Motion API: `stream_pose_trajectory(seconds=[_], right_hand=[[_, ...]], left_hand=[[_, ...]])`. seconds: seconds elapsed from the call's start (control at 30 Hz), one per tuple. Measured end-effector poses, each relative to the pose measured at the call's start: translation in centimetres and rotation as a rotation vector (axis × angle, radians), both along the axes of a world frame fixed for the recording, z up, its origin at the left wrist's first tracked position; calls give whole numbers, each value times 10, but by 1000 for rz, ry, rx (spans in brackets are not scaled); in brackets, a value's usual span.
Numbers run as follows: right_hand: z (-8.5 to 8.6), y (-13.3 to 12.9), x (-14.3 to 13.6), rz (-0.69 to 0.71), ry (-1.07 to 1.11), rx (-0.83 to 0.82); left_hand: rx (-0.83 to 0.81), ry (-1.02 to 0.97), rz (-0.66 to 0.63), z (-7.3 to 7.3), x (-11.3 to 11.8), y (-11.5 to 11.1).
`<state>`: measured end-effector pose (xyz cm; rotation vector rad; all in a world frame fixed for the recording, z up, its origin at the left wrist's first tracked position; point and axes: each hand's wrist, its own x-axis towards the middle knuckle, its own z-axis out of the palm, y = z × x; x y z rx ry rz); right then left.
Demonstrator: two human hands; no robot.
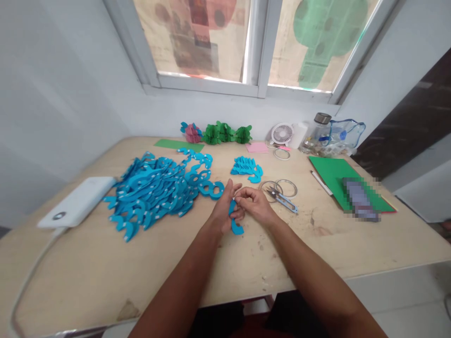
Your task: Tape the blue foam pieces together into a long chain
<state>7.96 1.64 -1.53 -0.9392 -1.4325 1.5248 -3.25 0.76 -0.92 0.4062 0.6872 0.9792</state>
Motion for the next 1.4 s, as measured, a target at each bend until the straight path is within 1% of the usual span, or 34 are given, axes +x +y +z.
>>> stream_pose_trajectory(seconds=[0.1,0.2,0.3,0.43,0.53,0.73,0.9,1.07,1.2,1.4], right_hand=[[1,-3,-1,46,41,-89],[3,-4,-1,35,56,-117],[4,-1,0,-37,79,-106],[4,6,5,-153,211,-53],[6,7,7,-196,290,-92],[9,6,8,-171,357,-136],[6,7,9,-156,390,-135],[5,9,9,-213,390,-132],[6,9,10,-231,391,-142],[7,8,11,-192,423,-168]], left_hand=[[42,57,25,2,0,-2],[48,55,19,4,0,-3],[112,66,34,4,0,-3],[218,71,22,1,0,0],[255,37,1,-2,0,3],[213,-17,-29,-1,-1,1],[211,11,-17,-1,-2,-1],[228,-27,-42,-4,-2,1],[222,-41,-45,-3,-2,2],[205,-74,-51,-4,-2,1]])
